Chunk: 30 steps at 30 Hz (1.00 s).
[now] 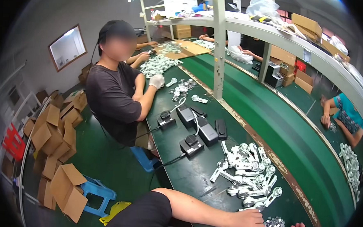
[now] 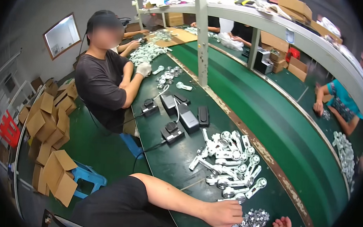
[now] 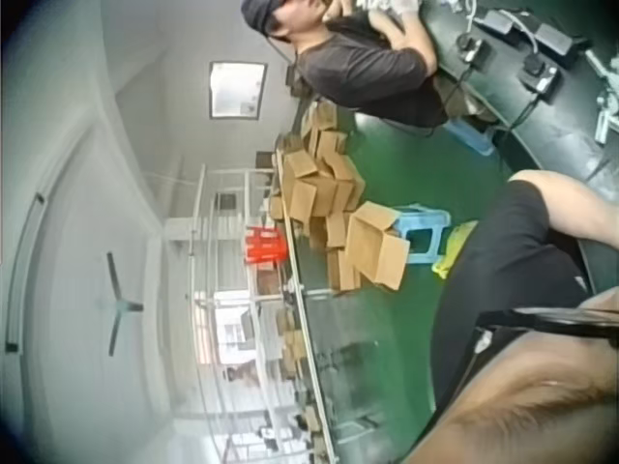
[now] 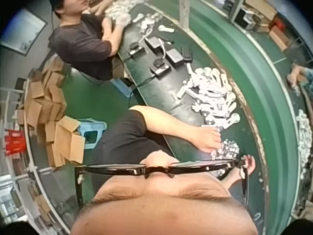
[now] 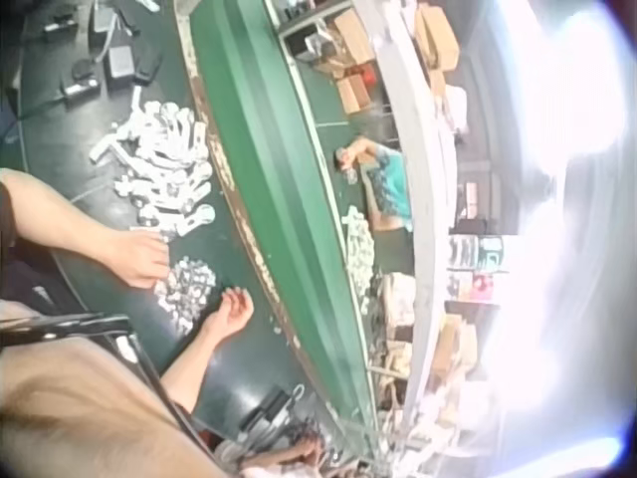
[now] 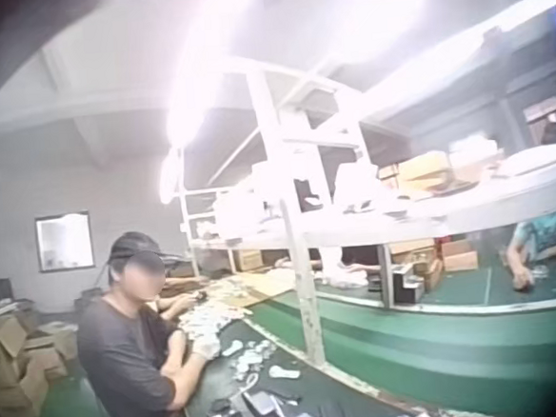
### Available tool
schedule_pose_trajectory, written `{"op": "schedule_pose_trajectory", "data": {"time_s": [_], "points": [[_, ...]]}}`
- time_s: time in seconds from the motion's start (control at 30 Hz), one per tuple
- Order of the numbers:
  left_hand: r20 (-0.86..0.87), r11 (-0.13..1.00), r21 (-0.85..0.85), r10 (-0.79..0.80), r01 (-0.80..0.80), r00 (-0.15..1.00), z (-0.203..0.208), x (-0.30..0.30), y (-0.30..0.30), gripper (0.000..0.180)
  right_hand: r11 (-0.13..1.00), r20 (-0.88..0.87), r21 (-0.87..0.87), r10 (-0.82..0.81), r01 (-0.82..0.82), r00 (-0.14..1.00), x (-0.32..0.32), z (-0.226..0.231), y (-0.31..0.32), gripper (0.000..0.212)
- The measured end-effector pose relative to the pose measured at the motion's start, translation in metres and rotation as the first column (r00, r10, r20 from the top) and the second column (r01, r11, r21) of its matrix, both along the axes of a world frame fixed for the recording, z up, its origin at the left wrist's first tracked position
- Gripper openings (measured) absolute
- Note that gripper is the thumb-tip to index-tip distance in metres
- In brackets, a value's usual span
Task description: The person assembles components by inserting small metal parts into plastic housings and placing the assembled units onto a conveyor belt. The person then gathers small metal pieces across the table by hand.
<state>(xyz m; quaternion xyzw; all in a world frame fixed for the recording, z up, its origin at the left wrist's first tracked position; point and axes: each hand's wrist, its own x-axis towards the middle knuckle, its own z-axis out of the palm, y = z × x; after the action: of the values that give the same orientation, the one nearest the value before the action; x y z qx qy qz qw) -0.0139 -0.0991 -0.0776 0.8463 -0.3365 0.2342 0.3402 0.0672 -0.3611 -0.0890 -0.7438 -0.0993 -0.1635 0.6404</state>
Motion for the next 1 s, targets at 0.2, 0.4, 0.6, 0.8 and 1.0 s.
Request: {"op": "schedule_pose_trajectory", "data": {"time_s": [0.2, 0.4, 0.6, 0.8, 1.0], "points": [[0.010, 1.000, 0.002, -0.023, 0.023, 1.000, 0.002, 0.001, 0.001, 0.022, 1.000, -0.038, -0.002, -0.010, 0.010, 0.999, 0.000, 0.005, 0.005, 0.030], [-0.042, 1.000, -0.023, 0.018, -0.019, 0.999, -0.010, 0.004, -0.001, 0.021, 1.000, -0.031, -0.012, 0.003, -0.004, 1.000, 0.003, 0.002, 0.004, 0.031], [-0.153, 0.993, -0.114, -0.040, 0.022, 0.987, -0.010, 0.000, -0.005, 0.019, 0.999, -0.010, 0.032, 0.038, -0.038, 0.999, 0.007, -0.008, -0.005, 0.031], [-0.188, 0.988, -0.155, -0.049, 0.020, 0.981, -0.011, 0.001, -0.005, 0.023, 0.995, -0.088, 0.095, 0.042, -0.034, 0.995, 0.015, -0.034, -0.015, 0.037], [-0.215, 0.979, -0.171, -0.145, 0.109, 0.966, -0.009, 0.002, 0.001, 0.022, 0.988, -0.082, 0.147, 0.063, -0.051, 0.995, 0.010, -0.019, -0.003, 0.038]]}}
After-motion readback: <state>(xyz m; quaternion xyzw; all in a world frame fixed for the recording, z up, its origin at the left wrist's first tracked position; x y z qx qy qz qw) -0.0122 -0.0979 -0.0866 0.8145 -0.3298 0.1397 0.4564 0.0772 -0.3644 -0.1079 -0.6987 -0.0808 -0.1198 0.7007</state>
